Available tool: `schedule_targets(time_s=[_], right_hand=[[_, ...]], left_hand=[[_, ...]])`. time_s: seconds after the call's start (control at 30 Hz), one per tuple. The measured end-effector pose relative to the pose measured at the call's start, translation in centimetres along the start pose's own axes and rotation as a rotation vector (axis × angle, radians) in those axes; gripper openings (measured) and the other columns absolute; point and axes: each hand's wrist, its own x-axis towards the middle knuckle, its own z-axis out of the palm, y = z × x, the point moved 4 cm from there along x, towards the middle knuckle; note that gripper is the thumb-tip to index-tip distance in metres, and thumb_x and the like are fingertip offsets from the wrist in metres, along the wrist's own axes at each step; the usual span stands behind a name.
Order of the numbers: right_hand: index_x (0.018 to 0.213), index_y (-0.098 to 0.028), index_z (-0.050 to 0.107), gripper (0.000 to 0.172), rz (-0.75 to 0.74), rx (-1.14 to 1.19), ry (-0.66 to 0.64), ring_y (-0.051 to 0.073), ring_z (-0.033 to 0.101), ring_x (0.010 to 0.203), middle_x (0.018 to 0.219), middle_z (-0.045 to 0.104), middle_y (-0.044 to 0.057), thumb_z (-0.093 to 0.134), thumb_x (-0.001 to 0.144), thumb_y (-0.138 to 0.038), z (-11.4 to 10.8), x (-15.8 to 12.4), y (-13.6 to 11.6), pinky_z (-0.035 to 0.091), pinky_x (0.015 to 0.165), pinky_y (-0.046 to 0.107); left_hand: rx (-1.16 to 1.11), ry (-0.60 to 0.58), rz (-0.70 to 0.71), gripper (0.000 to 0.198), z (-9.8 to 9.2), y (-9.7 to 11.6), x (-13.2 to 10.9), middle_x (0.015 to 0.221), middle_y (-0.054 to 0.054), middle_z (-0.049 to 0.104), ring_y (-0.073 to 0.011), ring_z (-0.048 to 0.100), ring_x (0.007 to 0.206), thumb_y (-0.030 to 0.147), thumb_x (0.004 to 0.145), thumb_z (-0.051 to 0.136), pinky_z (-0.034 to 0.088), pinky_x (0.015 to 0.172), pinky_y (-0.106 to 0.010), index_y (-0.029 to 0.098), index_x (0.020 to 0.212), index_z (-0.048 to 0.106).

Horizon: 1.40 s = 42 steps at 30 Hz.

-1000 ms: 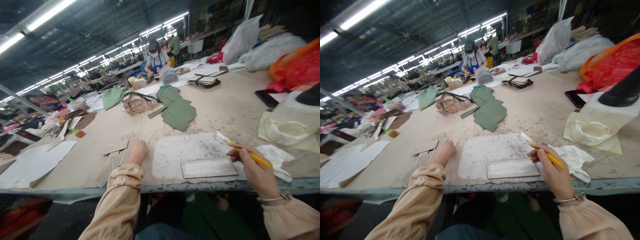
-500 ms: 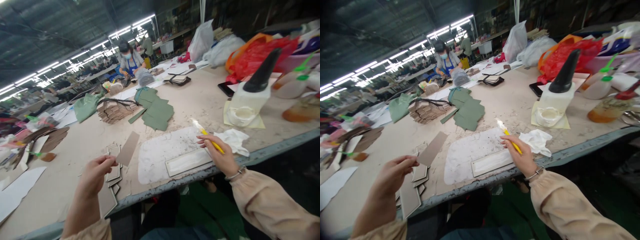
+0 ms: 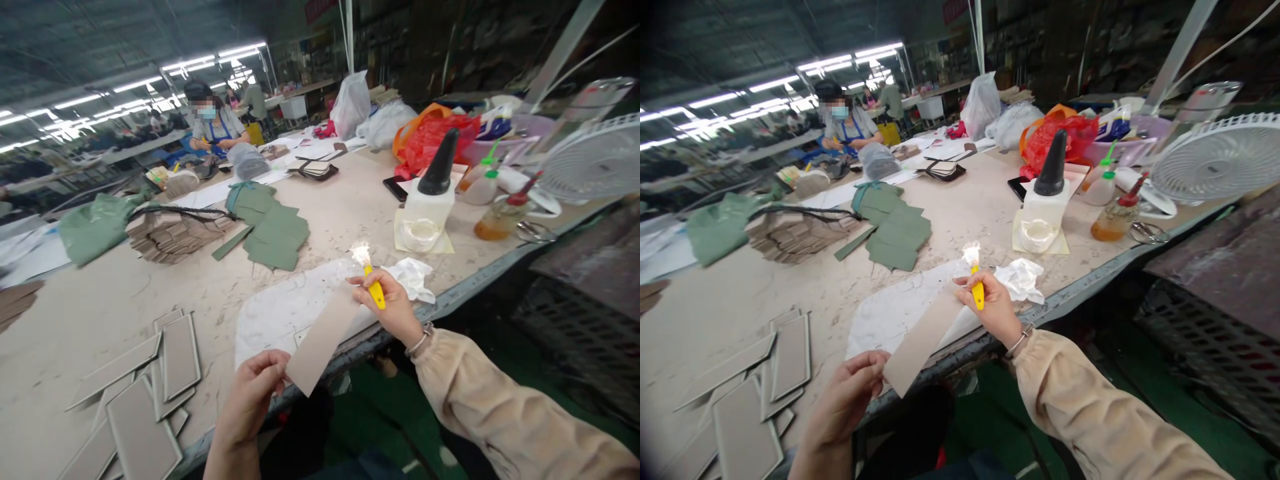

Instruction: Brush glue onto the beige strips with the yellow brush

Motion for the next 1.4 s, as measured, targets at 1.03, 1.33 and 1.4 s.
schedule_targets(time_s=[1.03,1.33,1.4], right_hand=[[0.082,-0.024,0.046,0.026,-0.225,-0.538,0.169,0.024,0.066,0.097,0.072,0.063,-0.002,0.069,0.073,-0.029,-2.5,-0.9,1.6,0.052,0.083,0.038],[0.081,-0.024,0.047,0.021,-0.212,-0.604,0.114,0.025,0.067,0.095,0.085,0.066,0.002,0.067,0.077,-0.032,-2.0,-1.5,1.7,0.053,0.08,0.037],[0.081,-0.024,0.048,0.021,-0.21,-0.614,0.108,0.025,0.067,0.096,0.088,0.067,0.003,0.066,0.078,-0.033,-1.9,-1.6,1.8,0.053,0.08,0.037]], left_hand=[[1.033,0.08,0.877,0.013,-0.4,-3.6,2.0,0.091,-0.007,0.069,-0.0169,0.062,0.082,0.02,0.086,0.06,0.052,0.074,-0.03,0.02,0.089,0.072],[1.038,0.071,0.863,0.015,-0.2,-3.7,2.0,0.091,-0.007,0.068,-0.017,0.061,0.082,0.021,0.087,0.058,0.052,0.073,-0.03,0.021,0.091,0.072],[1.038,0.063,0.862,0.015,-0.2,-3.7,1.9,0.091,-0.007,0.068,-0.0169,0.061,0.082,0.02,0.087,0.058,0.051,0.073,-0.03,0.021,0.092,0.072]])
